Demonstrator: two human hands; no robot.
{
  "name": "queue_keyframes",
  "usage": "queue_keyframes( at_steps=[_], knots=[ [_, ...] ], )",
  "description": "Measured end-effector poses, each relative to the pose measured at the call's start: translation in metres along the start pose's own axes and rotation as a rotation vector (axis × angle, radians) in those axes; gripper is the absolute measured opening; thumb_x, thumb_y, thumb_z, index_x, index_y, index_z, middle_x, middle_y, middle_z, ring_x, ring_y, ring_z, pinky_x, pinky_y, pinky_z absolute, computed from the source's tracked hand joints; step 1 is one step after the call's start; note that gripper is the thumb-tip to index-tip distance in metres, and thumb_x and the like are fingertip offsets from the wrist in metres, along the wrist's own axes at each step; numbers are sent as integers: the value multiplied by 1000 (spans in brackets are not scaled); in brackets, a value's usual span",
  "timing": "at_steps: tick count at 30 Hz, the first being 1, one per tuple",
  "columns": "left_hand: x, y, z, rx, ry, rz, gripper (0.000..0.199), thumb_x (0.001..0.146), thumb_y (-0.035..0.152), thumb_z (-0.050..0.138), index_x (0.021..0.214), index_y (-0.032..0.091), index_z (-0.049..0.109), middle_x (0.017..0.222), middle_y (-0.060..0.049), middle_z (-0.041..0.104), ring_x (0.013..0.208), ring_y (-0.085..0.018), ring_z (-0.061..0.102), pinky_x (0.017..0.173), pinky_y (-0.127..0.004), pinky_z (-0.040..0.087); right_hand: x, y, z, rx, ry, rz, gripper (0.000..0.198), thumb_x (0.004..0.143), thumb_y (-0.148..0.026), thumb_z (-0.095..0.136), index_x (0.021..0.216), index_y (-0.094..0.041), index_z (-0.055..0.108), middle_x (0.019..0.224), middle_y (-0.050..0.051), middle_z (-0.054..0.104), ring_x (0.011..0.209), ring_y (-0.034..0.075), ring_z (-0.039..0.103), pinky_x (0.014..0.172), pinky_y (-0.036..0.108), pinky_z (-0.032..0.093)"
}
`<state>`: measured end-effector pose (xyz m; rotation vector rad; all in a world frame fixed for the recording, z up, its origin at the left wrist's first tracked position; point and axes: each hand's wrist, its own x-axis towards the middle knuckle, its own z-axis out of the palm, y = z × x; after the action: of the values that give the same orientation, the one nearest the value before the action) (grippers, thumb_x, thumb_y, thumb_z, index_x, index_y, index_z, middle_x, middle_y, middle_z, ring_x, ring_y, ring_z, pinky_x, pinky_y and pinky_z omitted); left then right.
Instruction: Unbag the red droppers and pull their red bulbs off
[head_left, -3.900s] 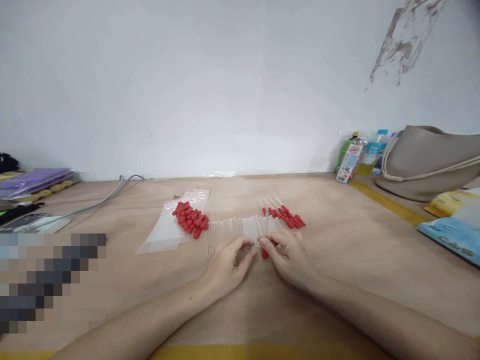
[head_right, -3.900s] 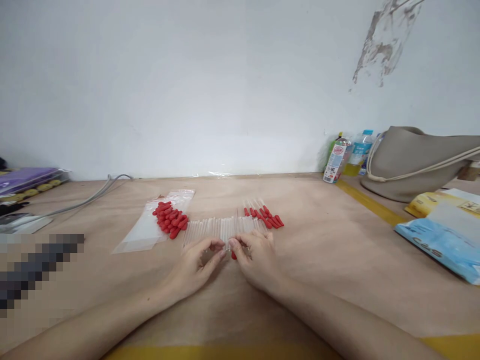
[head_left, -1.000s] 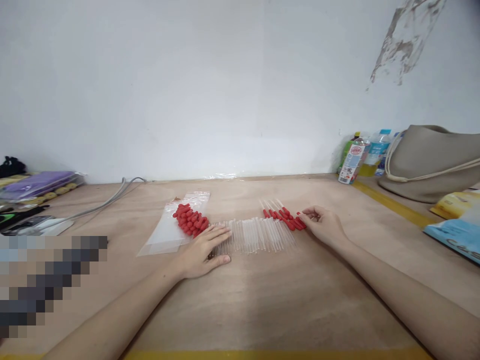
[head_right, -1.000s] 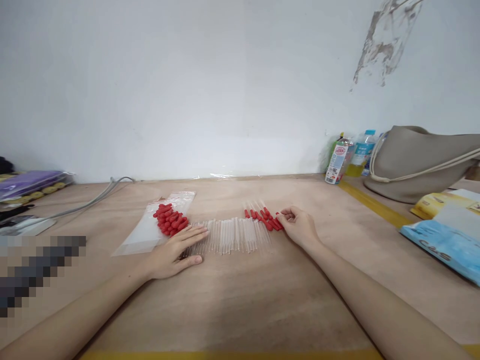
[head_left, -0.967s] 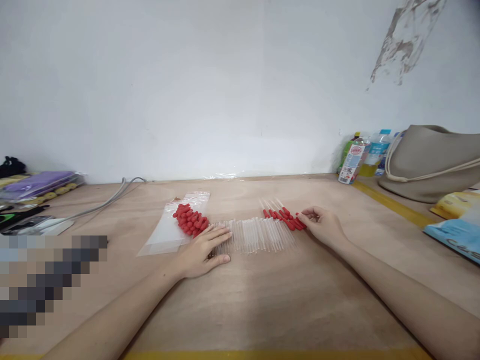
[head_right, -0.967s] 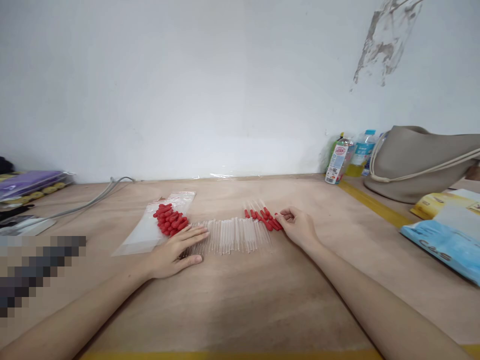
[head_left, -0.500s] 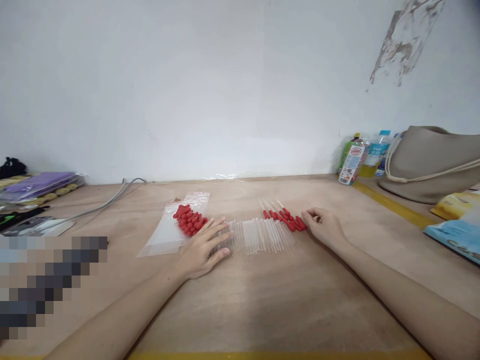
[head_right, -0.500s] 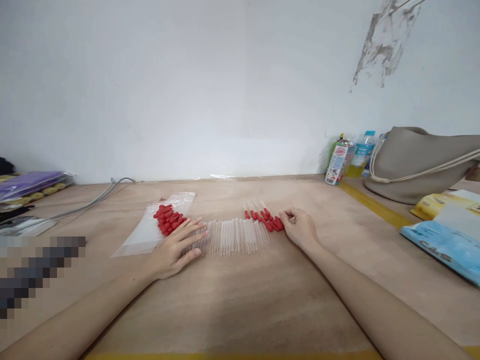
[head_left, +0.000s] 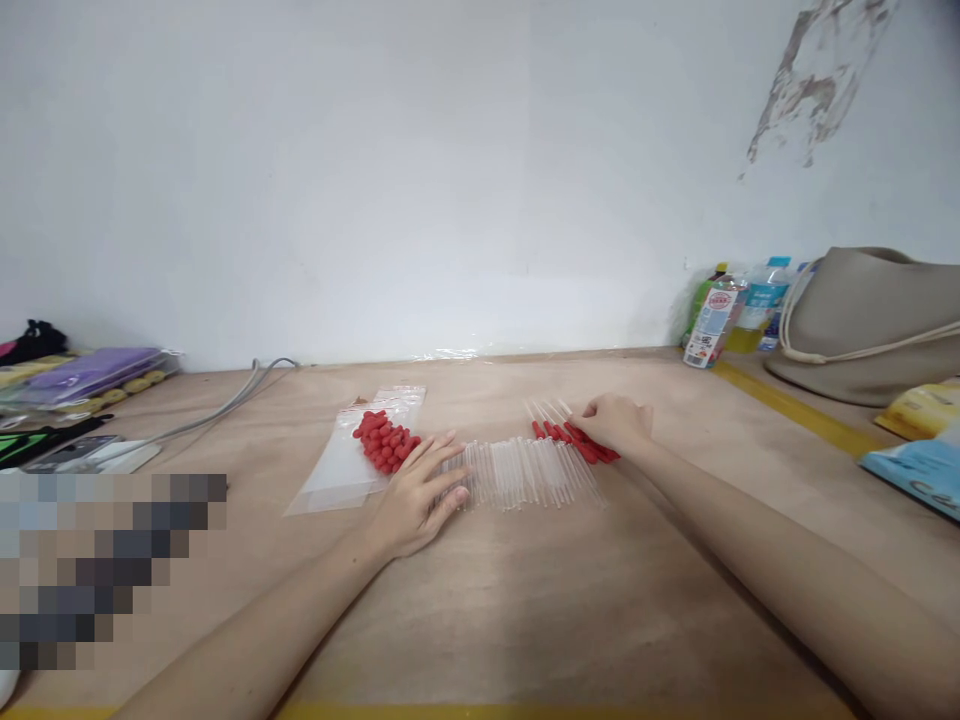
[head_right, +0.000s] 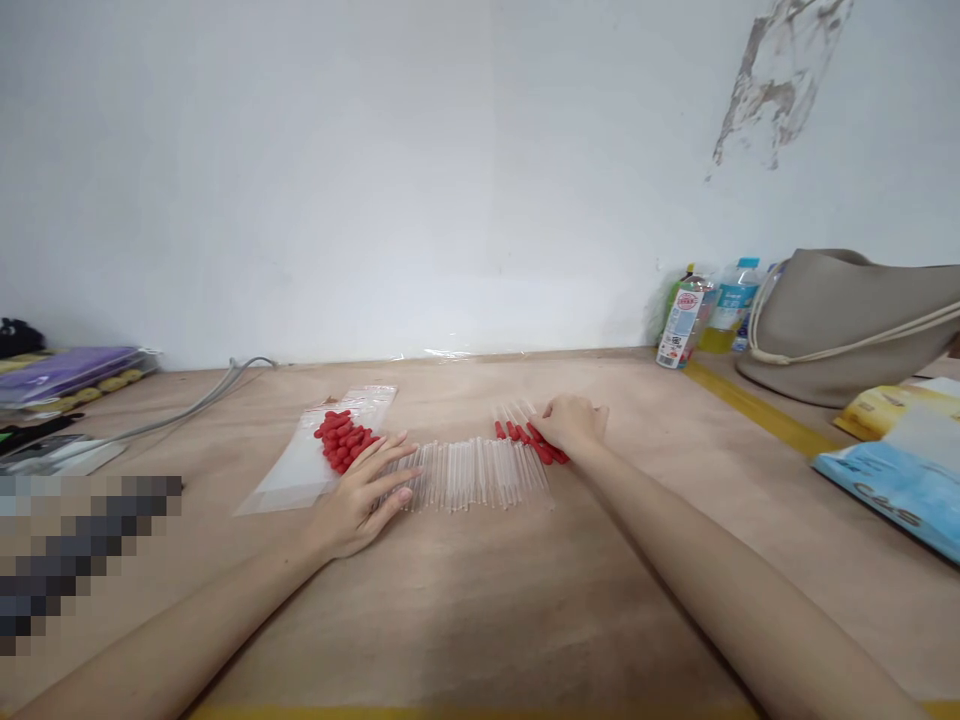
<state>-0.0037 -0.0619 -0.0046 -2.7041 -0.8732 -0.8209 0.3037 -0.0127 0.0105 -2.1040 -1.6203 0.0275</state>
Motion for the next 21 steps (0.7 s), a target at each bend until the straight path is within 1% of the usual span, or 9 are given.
queue_keyframes(
  at_steps=[3, 6, 10, 12, 14, 15, 17, 19, 21],
  knots=[
    [1, 0, 0, 2, -3, 16, 28, 87, 22, 43, 111, 21, 57, 126, -8, 50, 127, -24, 31, 103, -48, 29, 5, -4, 1, 9, -1, 25, 21, 62, -33, 55, 46, -20, 62, 51, 6, 61, 63, 23, 58, 73, 41, 31],
    [1, 0, 0, 10, 16, 43, 30, 86, 22, 44, 114, 19, 55, 124, -9, 51, 127, -24, 32, 103, -48, 30, 6, -8, -5, 42, 19, 31, 25, 66, -34, 52, 48, -20, 62, 50, 6, 60, 61, 24, 58, 70, 40, 32],
    [2, 2, 0, 35, 62, 53, 36, 85, 22, 46, 121, 20, 49, 127, -10, 48, 127, -25, 32, 102, -49, 30, -13, -9, -14, 123, 60, -67, 30, 76, -42, 47, 62, -22, 65, 63, 4, 66, 66, 20, 59, 69, 34, 34],
    [3, 6, 1, 58, 103, 53, 38, 84, 21, 47, 122, 21, 47, 129, -10, 47, 127, -26, 32, 101, -50, 30, -35, -8, -13, 175, 82, -207, 29, 78, -43, 47, 68, -23, 65, 72, 1, 67, 70, 16, 58, 73, 30, 34],
    [6, 12, 3, 90, 159, 51, 41, 83, 21, 48, 124, 20, 45, 130, -12, 45, 127, -27, 31, 101, -50, 30, -60, -6, -9, 232, 255, -555, 23, 80, -37, 51, 69, -21, 63, 71, 1, 67, 70, 15, 56, 79, 33, 31],
    [7, 15, 4, 107, 183, 52, 43, 83, 21, 49, 125, 20, 44, 131, -13, 44, 128, -27, 30, 101, -50, 30, -72, -6, -7, 236, 337, -693, 19, 81, -32, 52, 70, -20, 62, 71, 0, 67, 71, 15, 56, 82, 34, 29],
    [9, 23, 6, 131, 206, 66, 44, 82, 19, 49, 126, 18, 43, 133, -13, 42, 128, -27, 29, 102, -49, 28, -92, -6, -2, 211, 416, -914, 14, 81, -23, 54, 69, -20, 60, 71, -2, 67, 69, 13, 54, 79, 33, 30],
    [12, 30, 9, 135, 183, 100, 42, 83, 17, 48, 125, 18, 45, 132, -12, 44, 128, -26, 29, 103, -49, 27, -103, -8, 1, 186, 435, -1029, 12, 81, -19, 55, 70, -20, 57, 73, -3, 67, 68, 12, 53, 77, 32, 31],
    [14, 35, 11, 129, 161, 143, 36, 83, 19, 48, 119, 20, 50, 128, -10, 49, 127, -25, 33, 104, -50, 25, -107, -11, 4, 179, 451, -1065, 11, 81, -18, 55, 70, -20, 56, 73, -3, 66, 68, 12, 53, 78, 31, 31]
  ],
)
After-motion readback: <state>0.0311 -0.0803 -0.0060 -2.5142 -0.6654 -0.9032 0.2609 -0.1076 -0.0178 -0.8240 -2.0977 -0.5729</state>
